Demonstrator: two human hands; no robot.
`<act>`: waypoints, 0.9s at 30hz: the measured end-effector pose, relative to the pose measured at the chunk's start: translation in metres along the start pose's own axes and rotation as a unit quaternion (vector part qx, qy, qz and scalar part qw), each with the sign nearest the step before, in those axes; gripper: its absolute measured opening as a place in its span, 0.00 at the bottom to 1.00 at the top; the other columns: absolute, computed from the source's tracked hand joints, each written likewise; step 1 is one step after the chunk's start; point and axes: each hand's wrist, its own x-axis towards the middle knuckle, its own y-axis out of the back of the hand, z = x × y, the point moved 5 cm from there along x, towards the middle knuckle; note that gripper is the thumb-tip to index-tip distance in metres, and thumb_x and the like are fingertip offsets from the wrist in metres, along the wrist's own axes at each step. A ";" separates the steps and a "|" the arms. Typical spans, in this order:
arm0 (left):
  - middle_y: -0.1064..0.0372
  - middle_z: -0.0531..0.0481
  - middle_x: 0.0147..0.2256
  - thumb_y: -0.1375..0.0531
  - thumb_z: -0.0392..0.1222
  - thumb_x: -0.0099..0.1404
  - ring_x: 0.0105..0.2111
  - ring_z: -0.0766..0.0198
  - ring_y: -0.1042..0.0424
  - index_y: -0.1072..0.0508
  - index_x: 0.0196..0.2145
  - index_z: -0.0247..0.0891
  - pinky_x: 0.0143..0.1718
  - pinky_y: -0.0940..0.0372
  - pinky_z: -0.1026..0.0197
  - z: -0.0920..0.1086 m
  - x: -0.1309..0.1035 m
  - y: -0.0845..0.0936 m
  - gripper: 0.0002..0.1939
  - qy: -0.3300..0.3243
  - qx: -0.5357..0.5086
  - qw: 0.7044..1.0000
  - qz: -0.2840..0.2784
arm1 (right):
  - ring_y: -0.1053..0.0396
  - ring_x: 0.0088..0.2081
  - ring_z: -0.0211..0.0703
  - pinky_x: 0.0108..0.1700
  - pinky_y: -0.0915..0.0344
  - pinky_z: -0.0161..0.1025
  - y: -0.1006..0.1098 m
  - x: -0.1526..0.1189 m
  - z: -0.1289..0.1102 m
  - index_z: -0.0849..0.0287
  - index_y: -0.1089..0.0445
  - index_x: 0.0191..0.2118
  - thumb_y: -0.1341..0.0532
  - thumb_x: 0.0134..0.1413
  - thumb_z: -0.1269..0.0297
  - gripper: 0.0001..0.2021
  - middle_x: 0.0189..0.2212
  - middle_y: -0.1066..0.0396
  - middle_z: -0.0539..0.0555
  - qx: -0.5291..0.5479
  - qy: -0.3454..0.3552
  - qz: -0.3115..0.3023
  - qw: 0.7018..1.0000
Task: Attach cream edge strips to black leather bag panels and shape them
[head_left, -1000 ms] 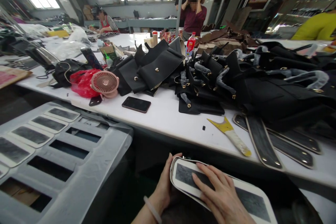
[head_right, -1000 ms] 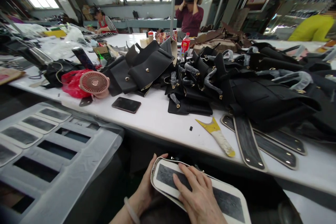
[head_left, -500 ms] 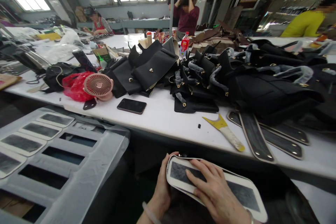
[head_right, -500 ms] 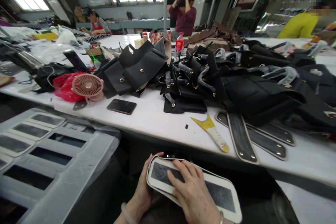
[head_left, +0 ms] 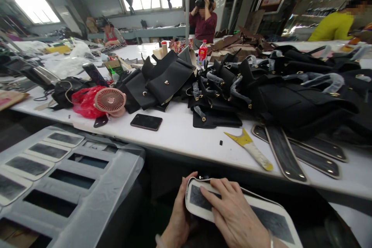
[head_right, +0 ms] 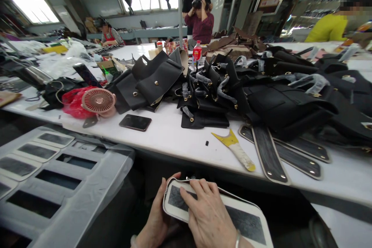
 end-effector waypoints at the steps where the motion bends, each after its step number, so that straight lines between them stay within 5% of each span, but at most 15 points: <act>1: 0.27 0.41 0.47 0.43 0.60 0.63 0.48 0.48 0.29 0.34 0.56 0.40 0.48 0.38 0.51 0.001 -0.001 0.000 0.30 -0.004 0.003 1.000 -0.011 | 0.37 0.46 0.53 0.48 0.41 0.52 -0.001 0.001 -0.001 0.52 0.34 0.56 0.45 0.52 0.73 0.24 0.49 0.33 0.59 -0.007 -0.001 0.003 1.000; 4: 0.28 0.42 0.48 0.39 0.50 0.62 0.48 0.49 0.30 0.35 0.58 0.41 0.50 0.40 0.52 0.006 -0.005 -0.005 0.28 -0.026 0.031 0.998 -0.045 | 0.37 0.45 0.55 0.46 0.41 0.52 -0.005 0.001 -0.003 0.52 0.34 0.56 0.44 0.53 0.71 0.23 0.47 0.32 0.60 -0.026 0.007 0.007 1.000; 7: 0.28 0.42 0.48 0.36 0.41 0.57 0.47 0.51 0.30 0.34 0.56 0.39 0.49 0.39 0.55 0.014 -0.007 -0.009 0.29 -0.051 0.117 0.992 -0.017 | 0.37 0.43 0.54 0.45 0.40 0.51 -0.010 0.000 -0.001 0.53 0.34 0.56 0.44 0.53 0.71 0.23 0.45 0.32 0.60 -0.036 0.015 0.006 0.999; 13: 0.28 0.44 0.47 0.37 0.47 0.57 0.46 0.52 0.30 0.29 0.52 0.37 0.47 0.39 0.57 0.026 -0.010 -0.010 0.25 -0.102 0.285 0.949 0.092 | 0.36 0.39 0.51 0.41 0.39 0.47 -0.011 0.004 0.001 0.57 0.32 0.50 0.47 0.57 0.73 0.16 0.39 0.31 0.57 -0.040 0.017 0.053 0.998; 17: 0.27 0.44 0.47 0.38 0.46 0.56 0.48 0.51 0.31 0.27 0.50 0.37 0.49 0.40 0.56 0.028 -0.011 -0.013 0.24 -0.117 0.315 0.936 0.103 | 0.33 0.35 0.48 0.34 0.41 0.42 -0.007 0.020 -0.003 0.62 0.34 0.47 0.49 0.62 0.73 0.11 0.34 0.29 0.57 -0.097 0.014 0.084 0.992; 21: 0.29 0.42 0.51 0.38 0.43 0.55 0.53 0.51 0.35 0.26 0.48 0.36 0.54 0.43 0.57 0.032 -0.012 -0.016 0.22 -0.122 0.321 0.931 0.123 | 0.31 0.32 0.48 0.28 0.47 0.40 -0.011 0.039 -0.008 0.60 0.31 0.40 0.42 0.55 0.76 0.08 0.30 0.29 0.54 -0.177 0.019 0.063 0.982; 27: 0.26 0.44 0.47 0.39 0.42 0.56 0.50 0.50 0.32 0.25 0.46 0.37 0.52 0.41 0.56 0.035 -0.009 -0.018 0.19 -0.132 0.351 0.921 0.109 | 0.30 0.27 0.44 0.25 0.56 0.40 -0.011 0.055 -0.001 0.60 0.33 0.30 0.44 0.56 0.79 0.09 0.24 0.29 0.53 -0.177 -0.013 0.072 0.982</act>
